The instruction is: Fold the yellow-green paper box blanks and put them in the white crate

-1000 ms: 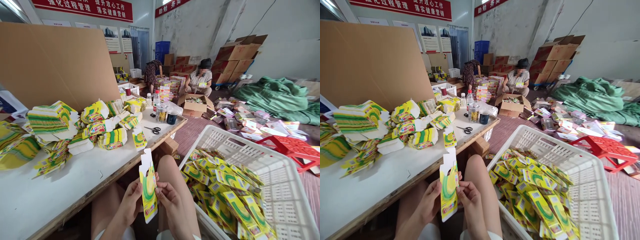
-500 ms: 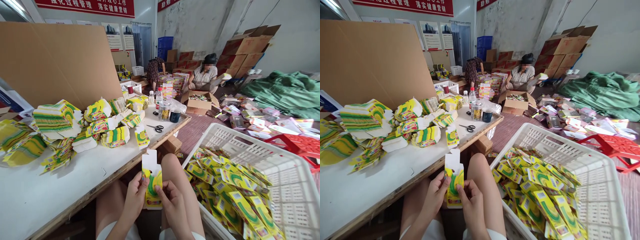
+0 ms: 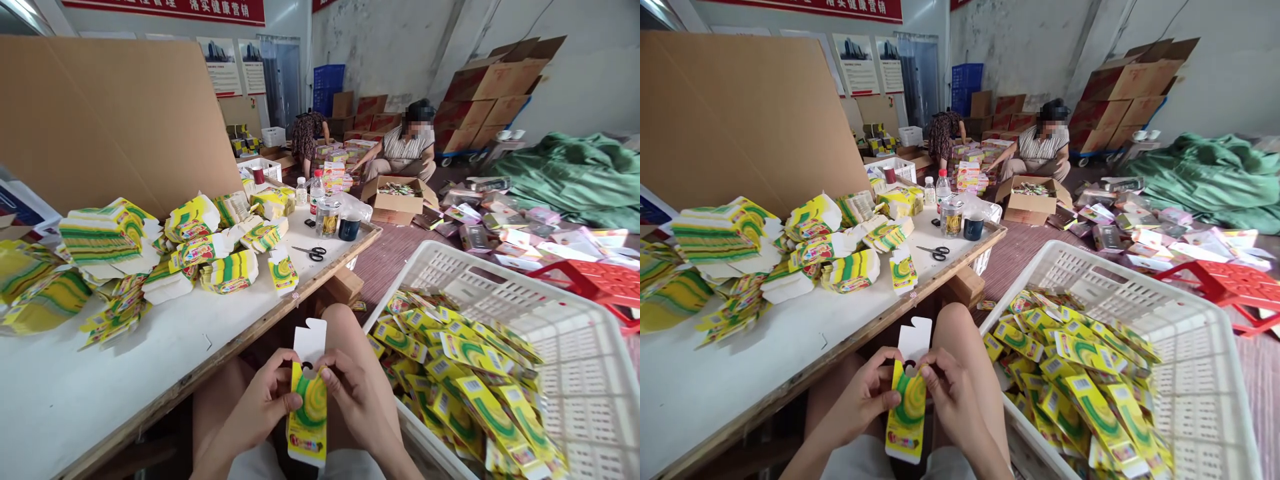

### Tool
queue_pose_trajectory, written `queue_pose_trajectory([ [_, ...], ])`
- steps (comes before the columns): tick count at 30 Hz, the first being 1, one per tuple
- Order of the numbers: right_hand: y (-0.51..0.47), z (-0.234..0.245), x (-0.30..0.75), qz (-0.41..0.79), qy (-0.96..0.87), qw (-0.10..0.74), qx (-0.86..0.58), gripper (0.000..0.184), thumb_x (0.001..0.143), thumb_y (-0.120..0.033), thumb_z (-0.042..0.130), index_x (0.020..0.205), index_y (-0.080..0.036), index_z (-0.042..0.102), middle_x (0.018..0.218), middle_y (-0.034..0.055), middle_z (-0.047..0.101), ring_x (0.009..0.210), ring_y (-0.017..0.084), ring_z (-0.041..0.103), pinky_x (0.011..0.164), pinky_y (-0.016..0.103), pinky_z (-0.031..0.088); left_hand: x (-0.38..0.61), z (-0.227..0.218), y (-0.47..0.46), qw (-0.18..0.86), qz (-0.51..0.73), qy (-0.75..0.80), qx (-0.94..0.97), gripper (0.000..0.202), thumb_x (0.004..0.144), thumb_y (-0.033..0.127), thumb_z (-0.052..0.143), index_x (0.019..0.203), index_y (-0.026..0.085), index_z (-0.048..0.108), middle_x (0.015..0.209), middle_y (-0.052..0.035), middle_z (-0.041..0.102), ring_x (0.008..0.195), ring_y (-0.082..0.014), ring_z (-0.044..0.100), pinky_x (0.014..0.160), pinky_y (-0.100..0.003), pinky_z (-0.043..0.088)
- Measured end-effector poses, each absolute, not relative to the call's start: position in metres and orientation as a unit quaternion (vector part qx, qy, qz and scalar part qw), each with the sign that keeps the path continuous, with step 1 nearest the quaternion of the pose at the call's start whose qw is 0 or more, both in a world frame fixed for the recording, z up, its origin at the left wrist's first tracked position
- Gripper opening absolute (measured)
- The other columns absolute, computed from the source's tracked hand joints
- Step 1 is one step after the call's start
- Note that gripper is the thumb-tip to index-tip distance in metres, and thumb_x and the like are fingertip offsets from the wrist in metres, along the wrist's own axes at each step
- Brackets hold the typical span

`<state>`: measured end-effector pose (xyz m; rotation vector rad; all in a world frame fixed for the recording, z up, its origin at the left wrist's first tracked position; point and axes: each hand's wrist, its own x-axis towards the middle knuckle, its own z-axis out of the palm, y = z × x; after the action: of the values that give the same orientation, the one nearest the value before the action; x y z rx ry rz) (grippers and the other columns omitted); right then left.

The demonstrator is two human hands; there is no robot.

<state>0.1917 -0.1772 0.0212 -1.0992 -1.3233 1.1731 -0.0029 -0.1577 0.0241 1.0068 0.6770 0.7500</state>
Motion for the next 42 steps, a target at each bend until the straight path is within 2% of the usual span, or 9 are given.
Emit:
queue_pose_trajectory([
  [4,-0.176,0.023,0.19,0.444,-0.521,0.549,-0.48,0.025,0.091,-0.04,0.065,0.111,-0.027,0.073,0.108,0.0092,0.072,0.095,0.027,0.067,0.084,0.038,0.054,0.0,0.021,-0.161,0.754,0.372,0.302,0.45,0.077,0.085,0.029,0.076,0.146,0.035,0.029,0.113,-0.0061,0.072,0.095,-0.021,0.07,0.082,-0.033,0.053],
  [9,-0.176,0.025,0.2,0.443,-0.553,0.536,-0.459,0.031,0.092,-0.048,0.061,0.106,-0.027,0.078,0.111,0.0102,0.072,0.106,0.03,0.064,0.096,0.044,0.05,0.002,0.021,-0.159,0.707,0.364,0.333,0.507,0.046,0.086,0.031,0.074,0.128,0.027,0.058,0.121,-0.0094,0.071,0.106,-0.0254,0.069,0.086,-0.032,0.054],
  [12,-0.176,0.024,0.204,0.467,-0.561,0.499,-0.467,0.034,0.09,-0.048,0.061,0.107,-0.025,0.078,0.091,0.0072,0.071,0.088,0.026,0.065,0.083,0.039,0.052,0.003,0.021,-0.159,0.661,0.368,0.373,0.537,0.041,0.088,0.031,0.07,0.128,0.026,0.06,0.132,-0.0104,0.067,0.111,-0.0271,0.067,0.091,-0.035,0.055],
  [16,-0.175,0.018,0.198,0.443,-0.573,0.44,-0.531,0.033,0.086,-0.03,0.064,0.117,-0.02,0.069,0.072,0.0002,0.062,0.063,0.019,0.058,0.058,0.029,0.047,0.004,0.022,-0.162,0.649,0.344,0.381,0.562,0.043,0.093,0.031,0.063,0.135,0.027,0.056,0.141,-0.0101,0.061,0.122,-0.0283,0.062,0.101,-0.038,0.051],
  [28,-0.174,0.005,0.18,0.342,-0.608,0.388,-0.603,0.035,0.079,-0.018,0.058,0.114,-0.018,0.055,0.062,-0.0056,0.055,0.05,0.016,0.055,0.048,0.025,0.04,0.007,0.021,-0.165,0.658,0.356,0.383,0.542,0.049,0.089,0.032,0.067,0.136,0.025,0.052,0.14,-0.0111,0.061,0.125,-0.0286,0.06,0.105,-0.04,0.049],
  [32,-0.176,0.01,0.187,0.346,-0.62,0.415,-0.569,0.034,0.087,-0.024,0.058,0.121,-0.019,0.059,0.068,-0.0021,0.062,0.055,0.017,0.058,0.051,0.026,0.045,0.008,0.024,-0.161,0.664,0.371,0.389,0.519,0.049,0.087,0.031,0.07,0.133,0.023,0.053,0.13,-0.0118,0.068,0.113,-0.0273,0.067,0.097,-0.038,0.053],
  [35,-0.178,0.014,0.194,0.386,-0.604,0.455,-0.528,0.033,0.091,-0.033,0.06,0.122,-0.022,0.064,0.087,0.0043,0.071,0.075,0.02,0.067,0.065,0.029,0.054,0.01,0.028,-0.16,0.675,0.368,0.385,0.51,0.051,0.085,0.031,0.072,0.131,0.021,0.052,0.118,-0.012,0.073,0.097,-0.0256,0.072,0.082,-0.034,0.058],
  [38,-0.178,0.011,0.195,0.439,-0.544,0.51,-0.5,0.032,0.088,-0.037,0.067,0.116,-0.022,0.067,0.1,0.0076,0.073,0.09,0.024,0.07,0.075,0.033,0.058,0.018,0.03,-0.153,0.655,0.355,0.366,0.557,0.048,0.088,0.031,0.069,0.132,0.021,0.053,0.117,-0.0124,0.074,0.098,-0.0255,0.073,0.081,-0.033,0.059],
  [42,-0.174,0.002,0.203,0.361,-0.287,0.735,-0.497,0.032,0.078,-0.039,0.08,0.101,-0.026,0.061,0.087,-0.0015,0.072,0.07,0.016,0.069,0.064,0.027,0.056,0.026,0.022,-0.107,0.48,0.386,0.392,0.683,0.05,0.096,0.035,0.057,0.142,0.022,0.046,0.127,-0.0141,0.069,0.11,-0.0256,0.07,0.09,-0.036,0.059],
])
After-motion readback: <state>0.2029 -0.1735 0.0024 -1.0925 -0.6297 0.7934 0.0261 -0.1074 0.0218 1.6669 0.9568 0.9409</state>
